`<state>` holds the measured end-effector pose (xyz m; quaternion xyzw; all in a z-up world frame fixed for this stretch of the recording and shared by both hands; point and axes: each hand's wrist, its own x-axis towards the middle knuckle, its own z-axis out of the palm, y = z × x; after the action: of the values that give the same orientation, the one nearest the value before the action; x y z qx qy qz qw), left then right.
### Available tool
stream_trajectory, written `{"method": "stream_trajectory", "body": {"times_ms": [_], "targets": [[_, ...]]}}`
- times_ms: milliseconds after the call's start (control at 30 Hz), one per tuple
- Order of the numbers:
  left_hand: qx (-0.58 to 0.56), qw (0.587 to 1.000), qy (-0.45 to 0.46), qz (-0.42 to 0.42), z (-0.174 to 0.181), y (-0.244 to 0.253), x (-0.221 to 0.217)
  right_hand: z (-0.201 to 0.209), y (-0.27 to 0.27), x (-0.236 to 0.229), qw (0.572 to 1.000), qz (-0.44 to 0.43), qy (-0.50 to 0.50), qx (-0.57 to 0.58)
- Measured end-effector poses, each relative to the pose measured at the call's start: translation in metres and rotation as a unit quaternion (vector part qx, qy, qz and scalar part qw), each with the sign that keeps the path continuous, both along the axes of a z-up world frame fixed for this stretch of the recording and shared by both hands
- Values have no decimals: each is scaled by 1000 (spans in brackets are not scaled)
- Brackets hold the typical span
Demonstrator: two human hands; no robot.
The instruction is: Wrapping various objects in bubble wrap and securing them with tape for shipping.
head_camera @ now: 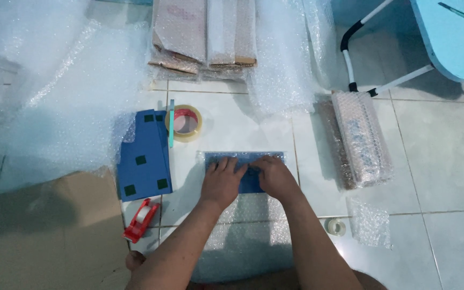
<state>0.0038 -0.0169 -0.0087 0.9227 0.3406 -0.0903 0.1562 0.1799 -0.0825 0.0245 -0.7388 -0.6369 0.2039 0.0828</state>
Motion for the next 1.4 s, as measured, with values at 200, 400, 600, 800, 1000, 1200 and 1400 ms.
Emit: {"method": "stream_trajectory", "body": {"times_ms": [200,400,600,800,1000,1200,1400], "targets": [[80,996,-34,-4,-42,-13,2,12,-11,-7,1000,5,16,-12],[119,988,-101,6,-42,-19,-5,7,-20,-10,1000,-4,6,2],[131,981,-141,15,-53,-16,-3,-57,-41,-4,991,30,-45,123],[137,981,-135,9,-52,-16,-4,-72,-40,-15,993,-27,-109,41],[170,975,-139,14,-56,-20,-7,-15,-34,-36,995,-74,-44,-55],[154,978,-139,37,-54,-19,-5,-50,-38,-18,997,-47,-54,32],[135,979,-140,65,-46,-17,-3,-77,-41,-12,995,-103,-4,13]]}}
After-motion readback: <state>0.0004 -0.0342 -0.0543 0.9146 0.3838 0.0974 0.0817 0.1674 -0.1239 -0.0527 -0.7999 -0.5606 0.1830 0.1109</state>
